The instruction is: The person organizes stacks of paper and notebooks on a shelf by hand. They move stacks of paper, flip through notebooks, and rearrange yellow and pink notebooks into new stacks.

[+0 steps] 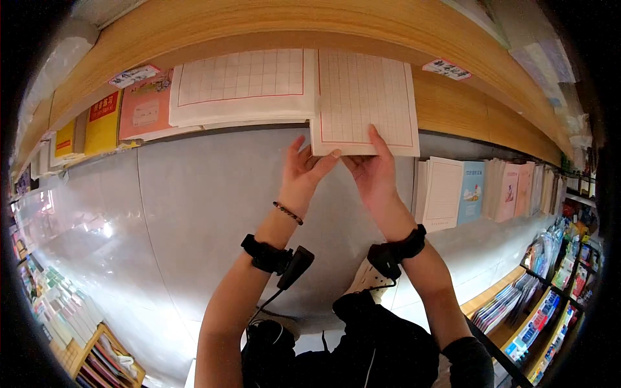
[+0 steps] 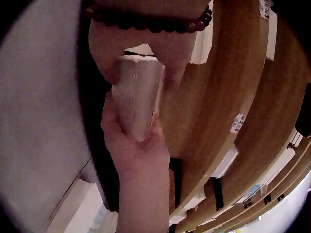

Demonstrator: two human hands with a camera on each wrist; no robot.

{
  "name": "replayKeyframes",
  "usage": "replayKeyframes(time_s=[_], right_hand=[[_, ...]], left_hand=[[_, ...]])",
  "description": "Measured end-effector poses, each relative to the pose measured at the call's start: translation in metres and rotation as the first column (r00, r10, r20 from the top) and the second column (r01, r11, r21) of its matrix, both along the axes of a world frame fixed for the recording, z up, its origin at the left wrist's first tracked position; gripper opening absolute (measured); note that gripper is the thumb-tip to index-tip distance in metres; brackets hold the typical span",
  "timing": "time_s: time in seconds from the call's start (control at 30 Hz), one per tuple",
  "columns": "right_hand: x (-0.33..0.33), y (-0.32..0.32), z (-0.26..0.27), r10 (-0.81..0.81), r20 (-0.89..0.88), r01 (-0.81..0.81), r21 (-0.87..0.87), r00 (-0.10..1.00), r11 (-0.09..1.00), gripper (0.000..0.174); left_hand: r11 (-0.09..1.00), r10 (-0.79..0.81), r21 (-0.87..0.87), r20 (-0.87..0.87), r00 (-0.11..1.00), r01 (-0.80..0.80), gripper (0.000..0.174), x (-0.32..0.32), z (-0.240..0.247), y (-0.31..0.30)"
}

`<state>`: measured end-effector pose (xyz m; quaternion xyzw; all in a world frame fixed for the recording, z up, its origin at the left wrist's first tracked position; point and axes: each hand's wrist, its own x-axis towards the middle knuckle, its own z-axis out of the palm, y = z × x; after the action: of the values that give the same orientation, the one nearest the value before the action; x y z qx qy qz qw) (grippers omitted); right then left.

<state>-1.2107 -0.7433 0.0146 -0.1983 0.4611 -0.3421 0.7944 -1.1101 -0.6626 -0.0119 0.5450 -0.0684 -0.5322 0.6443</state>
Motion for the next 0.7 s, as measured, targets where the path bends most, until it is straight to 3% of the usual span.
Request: replayKeyframes(time_s=[0.13,0.23,0.33,0.43,0.53,0.7], right_hand=[[0.002,-0.018,-0.01,0.081,0.047,-0.081,-0.011,0.996,0.997,0.052],[0.005,-0.033,-0.01,0.096,-0.006,-0.096,0.038,0.995,0.995,0.053],[0.004,-0.044,-0.011,0.142,-0.035,-0.138,0.1,0.989,0.985,0.06],[0.003,-0.048,-0.012,0.145,0.037,-0.148,0.086,0.989,0.985,0.058],[0.003,-0.051,-0.013,0.14,0.119,-0.15,0.079,0.983,0.985,0.057],[0.007,-0.054,-0.016,0.122,0.186,-0.13,0.033,0.975,0.991,0.056]], left_hand=[[0.993,0.037,-0.11,-0.014,0.999,-0.039,0.068,0.003,-0.009,-0.012],[0.974,0.19,-0.109,-0.074,0.979,-0.198,0.061,-0.002,-0.01,-0.025],[0.918,0.335,-0.083,-0.358,0.871,-0.387,0.053,-0.005,-0.001,-0.036],[0.868,0.32,-0.18,-0.509,0.799,-0.463,0.049,-0.009,0.002,-0.041],[0.899,0.111,-0.275,-0.611,0.784,-0.341,0.045,-0.02,-0.006,-0.04],[0.937,0.05,-0.285,-0.463,0.885,-0.202,0.033,-0.016,-0.008,-0.044]])
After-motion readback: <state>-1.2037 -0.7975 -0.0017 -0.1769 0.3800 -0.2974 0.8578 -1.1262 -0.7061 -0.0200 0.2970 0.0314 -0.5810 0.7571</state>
